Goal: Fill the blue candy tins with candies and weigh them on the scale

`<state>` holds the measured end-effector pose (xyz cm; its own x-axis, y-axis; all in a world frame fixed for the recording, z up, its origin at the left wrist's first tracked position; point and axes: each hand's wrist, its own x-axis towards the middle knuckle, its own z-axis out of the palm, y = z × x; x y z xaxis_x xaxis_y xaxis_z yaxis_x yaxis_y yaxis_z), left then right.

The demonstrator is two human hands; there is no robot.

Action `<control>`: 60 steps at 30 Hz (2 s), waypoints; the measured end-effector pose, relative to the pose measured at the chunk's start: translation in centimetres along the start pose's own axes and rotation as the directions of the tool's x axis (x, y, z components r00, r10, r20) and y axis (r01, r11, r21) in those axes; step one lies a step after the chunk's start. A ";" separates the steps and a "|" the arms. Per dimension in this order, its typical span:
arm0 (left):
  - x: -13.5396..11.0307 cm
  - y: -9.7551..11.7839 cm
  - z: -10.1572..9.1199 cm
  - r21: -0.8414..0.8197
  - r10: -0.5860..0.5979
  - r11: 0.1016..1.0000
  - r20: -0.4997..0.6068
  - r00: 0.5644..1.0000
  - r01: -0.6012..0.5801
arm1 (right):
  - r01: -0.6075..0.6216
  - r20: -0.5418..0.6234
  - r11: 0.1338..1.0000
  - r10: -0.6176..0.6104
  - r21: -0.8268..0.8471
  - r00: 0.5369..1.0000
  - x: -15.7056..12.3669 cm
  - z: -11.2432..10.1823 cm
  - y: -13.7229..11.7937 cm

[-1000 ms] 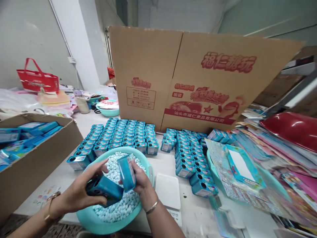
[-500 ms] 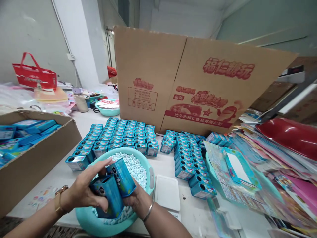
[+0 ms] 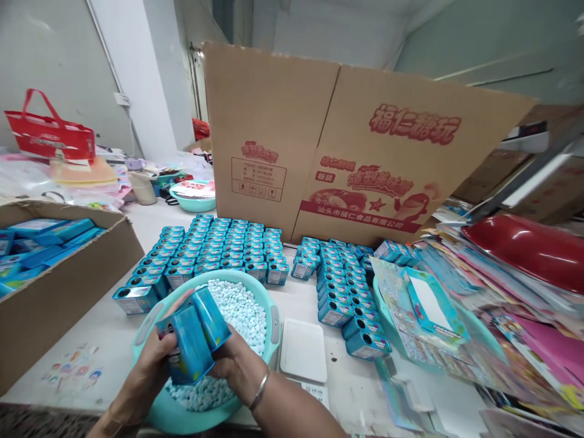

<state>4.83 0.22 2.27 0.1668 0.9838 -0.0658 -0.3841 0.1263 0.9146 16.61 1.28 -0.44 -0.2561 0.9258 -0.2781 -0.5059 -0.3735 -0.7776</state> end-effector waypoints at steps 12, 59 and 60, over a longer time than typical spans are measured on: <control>-0.4 3.2 -5.7 -0.088 -0.025 0.996 -0.453 0.891 -0.017 | 0.556 0.581 -0.177 -0.152 -0.812 0.800 0.4 -1.2 3.0; 3.4 -2.5 -0.3 0.923 0.320 0.287 0.159 0.934 -0.256 | 0.378 -0.289 0.902 -0.427 -0.210 0.857 3.7 -0.8 -5.2; 3.3 -2.4 -0.4 0.925 0.323 0.279 0.162 0.932 -0.257 | 0.376 -0.287 0.905 -0.421 -0.199 0.860 3.7 -0.7 -5.1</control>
<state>5.93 3.19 -0.30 0.1780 0.9375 0.2989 0.6904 -0.3354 0.6410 18.82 6.62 2.14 0.2292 0.9705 -0.0741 -0.3901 0.0218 -0.9205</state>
